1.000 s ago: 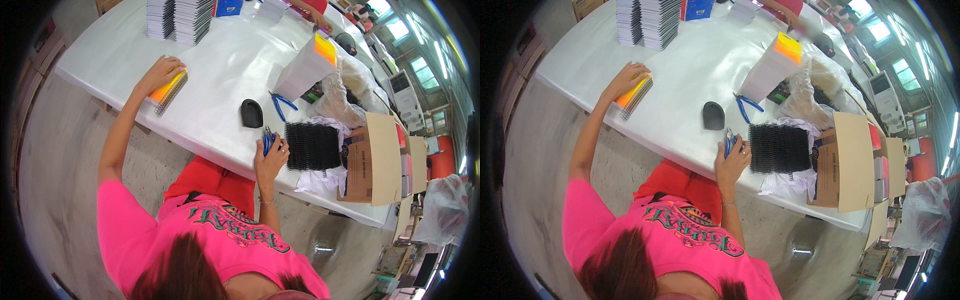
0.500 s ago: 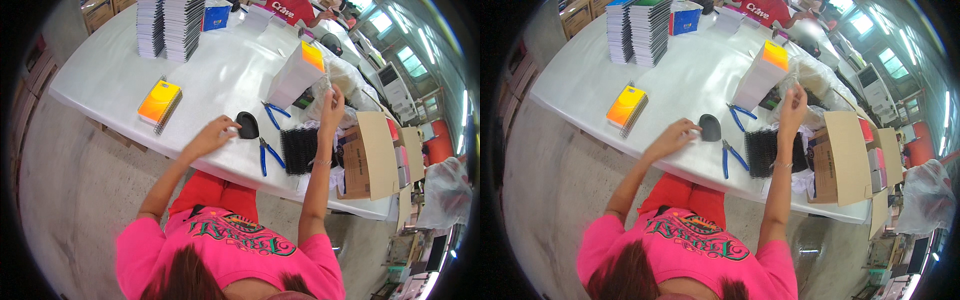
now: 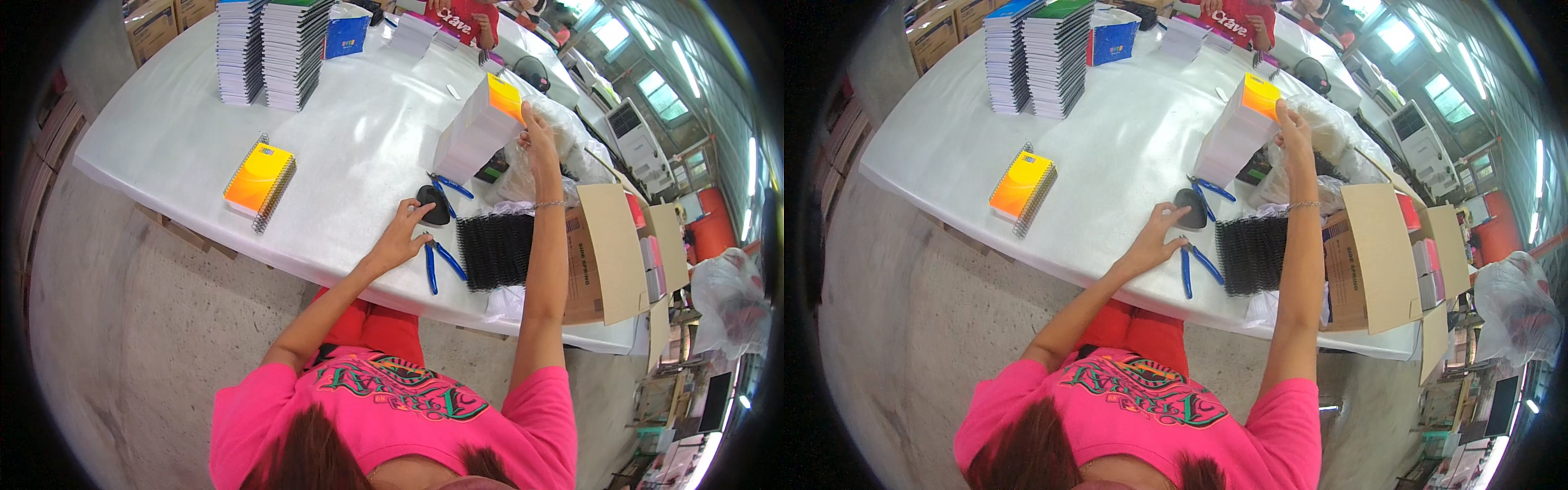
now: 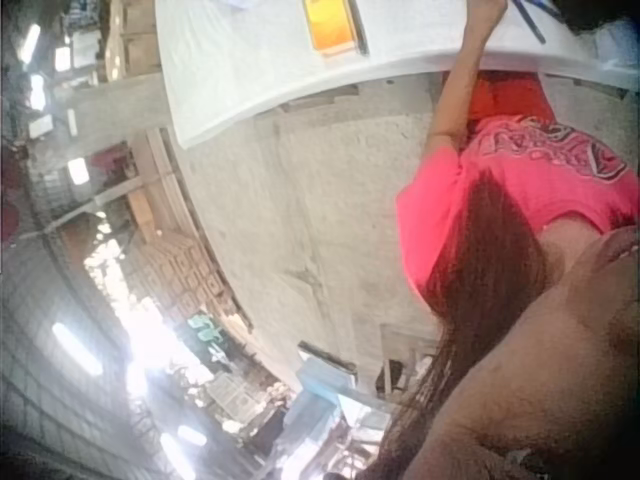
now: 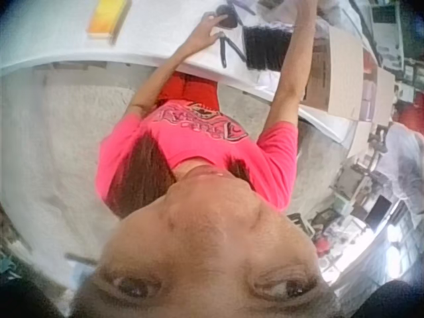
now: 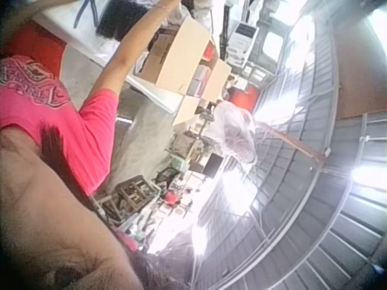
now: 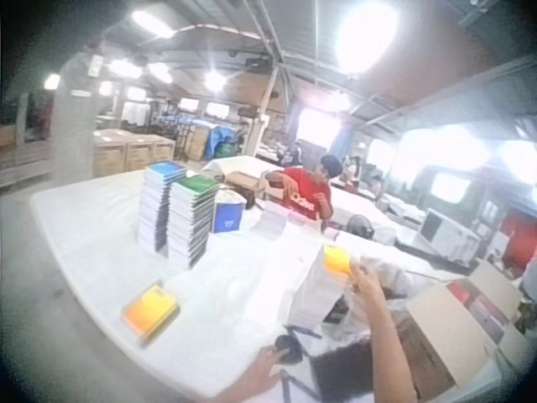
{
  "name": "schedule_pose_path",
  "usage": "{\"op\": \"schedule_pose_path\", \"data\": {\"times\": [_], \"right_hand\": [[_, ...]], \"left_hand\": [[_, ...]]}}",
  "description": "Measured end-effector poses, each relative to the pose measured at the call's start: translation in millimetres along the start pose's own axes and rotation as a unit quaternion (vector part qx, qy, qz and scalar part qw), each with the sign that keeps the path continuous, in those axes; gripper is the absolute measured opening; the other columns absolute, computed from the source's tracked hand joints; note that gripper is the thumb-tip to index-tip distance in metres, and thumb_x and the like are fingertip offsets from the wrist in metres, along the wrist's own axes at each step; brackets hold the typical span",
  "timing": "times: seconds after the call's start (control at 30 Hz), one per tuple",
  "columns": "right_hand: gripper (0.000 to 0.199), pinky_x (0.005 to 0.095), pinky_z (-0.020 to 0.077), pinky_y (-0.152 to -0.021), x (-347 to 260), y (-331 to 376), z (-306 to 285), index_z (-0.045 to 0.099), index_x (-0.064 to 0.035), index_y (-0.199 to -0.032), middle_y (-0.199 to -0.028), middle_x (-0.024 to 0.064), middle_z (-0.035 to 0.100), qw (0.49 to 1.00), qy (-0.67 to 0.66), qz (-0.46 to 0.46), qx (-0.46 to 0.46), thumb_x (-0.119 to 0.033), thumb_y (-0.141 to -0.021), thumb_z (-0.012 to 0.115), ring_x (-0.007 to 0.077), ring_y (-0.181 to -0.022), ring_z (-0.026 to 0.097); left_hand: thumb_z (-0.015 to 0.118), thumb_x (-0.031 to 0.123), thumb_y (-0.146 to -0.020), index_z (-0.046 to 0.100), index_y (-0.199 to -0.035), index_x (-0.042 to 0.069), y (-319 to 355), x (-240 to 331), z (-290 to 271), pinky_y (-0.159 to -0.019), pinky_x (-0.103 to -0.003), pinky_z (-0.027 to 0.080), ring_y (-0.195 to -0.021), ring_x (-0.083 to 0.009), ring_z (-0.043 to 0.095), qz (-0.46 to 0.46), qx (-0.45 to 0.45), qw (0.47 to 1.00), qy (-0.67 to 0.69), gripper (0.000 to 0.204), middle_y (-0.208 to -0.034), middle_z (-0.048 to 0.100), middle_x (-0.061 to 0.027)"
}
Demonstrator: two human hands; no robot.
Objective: The person assembles spiral-bound notebooks by inserting black plastic coils into the punched holes of stacked paper. They use pliers to secure the coils and place the finished notebooks into a cardboard box. The process is repeated for multiple notebooks.
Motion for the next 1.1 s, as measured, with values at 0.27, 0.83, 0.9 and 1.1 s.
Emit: {"op": "schedule_pose_path", "data": {"times": [0.27, 0.83, 0.9, 1.1], "right_hand": [[0.059, 0.0208, 0.0411, -0.059, 1.4, 2.1, 5.7, 0.062, -0.0013, -0.122, -0.087, -0.0044, 0.053, 0.995, -0.051, 0.050, -0.063, -0.045, -0.085, 0.077, 0.0052, -0.067, 0.044], [0.042, 0.0224, 0.0454, -0.064, 12.1, -6.1, 3.2, 0.064, -0.0014, -0.115, -0.084, -0.0036, 0.055, 0.992, -0.071, 0.068, -0.081, -0.026, -0.085, 0.079, 0.0064, -0.068, 0.048], [0.039, 0.0228, 0.0463, -0.065, 11.1, -8.6, 1.3, 0.064, -0.0010, -0.114, -0.085, -0.0024, 0.056, 0.990, -0.072, 0.062, -0.104, -0.025, -0.086, 0.078, 0.0071, -0.070, 0.050], [0.039, 0.0283, 0.0493, -0.073, -4.4, -7.6, -10.3, 0.060, 0.0009, -0.116, -0.094, 0.0055, 0.061, 0.999, 0.029, -0.011, -0.017, -0.017, -0.085, 0.075, 0.0125, -0.078, 0.056]], "left_hand": [[0.071, 0.005, -0.084, 0.050, -0.137, 0.010, 1.9, -3.0, -7.3, -0.098, -0.043, 0.047, -0.116, -0.0358, 0.053, 0.011, 0.060, 0.998, 0.031, 0.057, -0.132, 0.037, -0.0175], [0.069, 0.004, -0.085, 0.057, -0.129, 0.008, 3.0, -0.6, -10.3, -0.103, -0.040, 0.042, -0.119, -0.0334, 0.050, 0.001, 0.048, 0.998, 0.048, 0.046, -0.123, 0.047, -0.0155], [0.069, 0.004, -0.085, 0.058, -0.128, 0.009, 2.1, 0.6, -10.8, -0.102, -0.039, 0.043, -0.118, -0.0330, 0.051, 0.004, 0.046, 0.998, 0.046, 0.045, -0.122, 0.048, -0.0152], [0.067, 0.003, -0.086, 0.060, -0.127, 0.009, 1.3, -0.9, -9.4, -0.100, -0.038, 0.045, -0.113, -0.0309, 0.054, -0.004, 0.052, 0.997, 0.051, 0.042, -0.122, 0.048, -0.0147]]}}
Point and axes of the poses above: each hand's wrist, its own y-axis away from the middle knuckle, its own z-axis out of the palm, x = y × z, the point moved 7 cm from there along -y, towards the middle knuckle
